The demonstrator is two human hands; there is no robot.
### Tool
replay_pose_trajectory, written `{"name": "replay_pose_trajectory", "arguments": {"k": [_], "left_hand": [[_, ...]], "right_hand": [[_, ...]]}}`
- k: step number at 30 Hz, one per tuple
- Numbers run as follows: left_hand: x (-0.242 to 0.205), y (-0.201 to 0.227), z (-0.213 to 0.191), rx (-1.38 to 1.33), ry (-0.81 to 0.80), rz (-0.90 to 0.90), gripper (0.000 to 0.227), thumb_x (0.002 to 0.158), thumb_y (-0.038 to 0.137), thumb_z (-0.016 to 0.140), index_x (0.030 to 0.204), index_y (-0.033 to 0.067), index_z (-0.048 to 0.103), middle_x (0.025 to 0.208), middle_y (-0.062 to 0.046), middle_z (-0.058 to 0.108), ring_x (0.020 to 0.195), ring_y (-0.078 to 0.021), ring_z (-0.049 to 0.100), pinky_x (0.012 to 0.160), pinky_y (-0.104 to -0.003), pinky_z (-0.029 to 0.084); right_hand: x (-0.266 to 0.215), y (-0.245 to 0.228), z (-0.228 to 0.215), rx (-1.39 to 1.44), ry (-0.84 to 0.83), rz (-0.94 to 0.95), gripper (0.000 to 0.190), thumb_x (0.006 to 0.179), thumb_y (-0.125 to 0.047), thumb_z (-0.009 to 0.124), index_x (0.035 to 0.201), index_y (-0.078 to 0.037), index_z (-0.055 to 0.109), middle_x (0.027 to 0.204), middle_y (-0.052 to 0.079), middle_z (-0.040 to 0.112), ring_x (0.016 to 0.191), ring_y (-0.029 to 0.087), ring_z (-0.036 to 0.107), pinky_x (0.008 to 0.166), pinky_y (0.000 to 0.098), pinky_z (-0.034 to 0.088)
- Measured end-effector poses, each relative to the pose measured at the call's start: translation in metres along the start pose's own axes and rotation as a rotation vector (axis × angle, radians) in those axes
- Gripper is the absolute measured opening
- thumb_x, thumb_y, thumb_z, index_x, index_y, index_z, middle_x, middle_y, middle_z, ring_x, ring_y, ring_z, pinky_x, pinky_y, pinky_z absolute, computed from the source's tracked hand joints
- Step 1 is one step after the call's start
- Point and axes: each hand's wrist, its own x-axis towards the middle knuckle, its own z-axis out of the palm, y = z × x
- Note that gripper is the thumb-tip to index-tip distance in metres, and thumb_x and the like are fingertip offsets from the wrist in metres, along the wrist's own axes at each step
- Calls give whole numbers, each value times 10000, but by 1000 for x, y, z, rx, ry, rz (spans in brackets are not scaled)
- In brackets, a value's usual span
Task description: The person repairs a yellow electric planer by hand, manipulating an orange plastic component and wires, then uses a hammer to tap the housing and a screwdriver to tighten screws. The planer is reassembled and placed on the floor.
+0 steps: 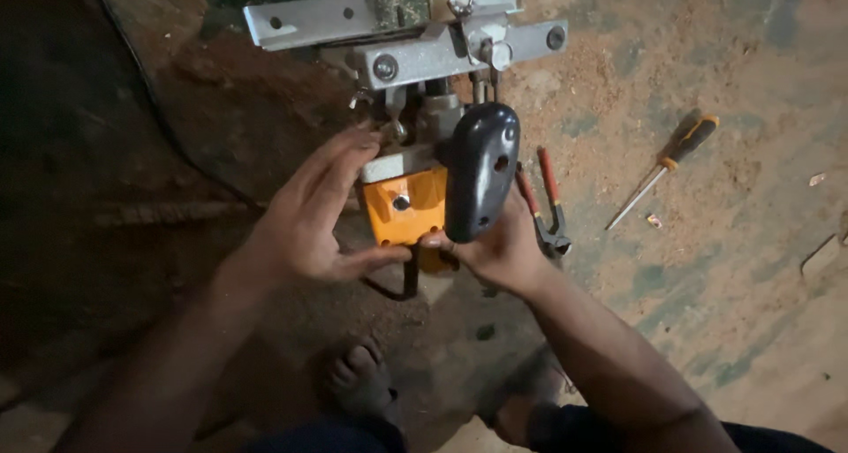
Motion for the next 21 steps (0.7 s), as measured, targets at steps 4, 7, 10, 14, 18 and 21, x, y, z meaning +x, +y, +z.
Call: {"name": "replay_pose_trajectory", "arguments": {"k": [4, 7, 10, 14, 18, 21], "left_hand": [[1, 4, -3, -31, 9, -41, 1062, 783, 504, 896, 1485, -94, 369, 1503, -301, 472, 1429, -435, 509, 1208, -529, 473], [-2, 4, -3, 13, 26, -42, 1029, 788, 507, 894, 1449, -117, 412, 1449, -320, 526, 1379, -444, 556, 1176, -527, 502], [2, 3, -6, 34, 34, -44, 1009, 782, 511, 893, 1414, -133, 443, 1399, -339, 565, 1330, -456, 592, 1137, -522, 523], [11, 0, -6, 47, 69, -13, 963, 774, 528, 904, 1342, -138, 502, 1303, -337, 621, 1245, -451, 646, 1083, -520, 557], [16, -5, -1, 32, 180, 58, 868, 808, 528, 940, 1280, -104, 577, 1232, -289, 681, 1156, -393, 713, 990, -464, 582], [17, -7, 0, 32, 165, 25, 879, 713, 546, 944, 1240, -66, 597, 1221, -258, 689, 1147, -383, 721, 1008, -496, 631]], "right_hand": [[-1, -4, 3, -319, 3, 84, 783, 723, -285, 954, 1321, 5, 540, 1228, 166, 613, 1131, 302, 642, 949, 418, 554], [-1, -6, 3, -162, -39, 265, 653, 761, -316, 929, 1256, -43, 601, 1148, 90, 709, 1048, 210, 737, 898, 357, 624], [1, -10, 3, -292, -57, 293, 628, 706, -324, 950, 1140, -21, 613, 1013, 101, 700, 901, 206, 727, 754, 350, 622], [4, -11, 4, -126, -77, 417, 415, 739, -288, 916, 1002, -66, 685, 864, 43, 763, 779, 144, 781, 671, 293, 651], [2, -5, 2, -146, -81, 404, 362, 750, -257, 909, 976, -79, 690, 828, 28, 763, 729, 126, 782, 633, 273, 657], [-1, 1, 2, -10, -11, 265, 297, 824, -211, 875, 1009, -77, 686, 888, 29, 758, 796, 125, 778, 680, 280, 662]]}}
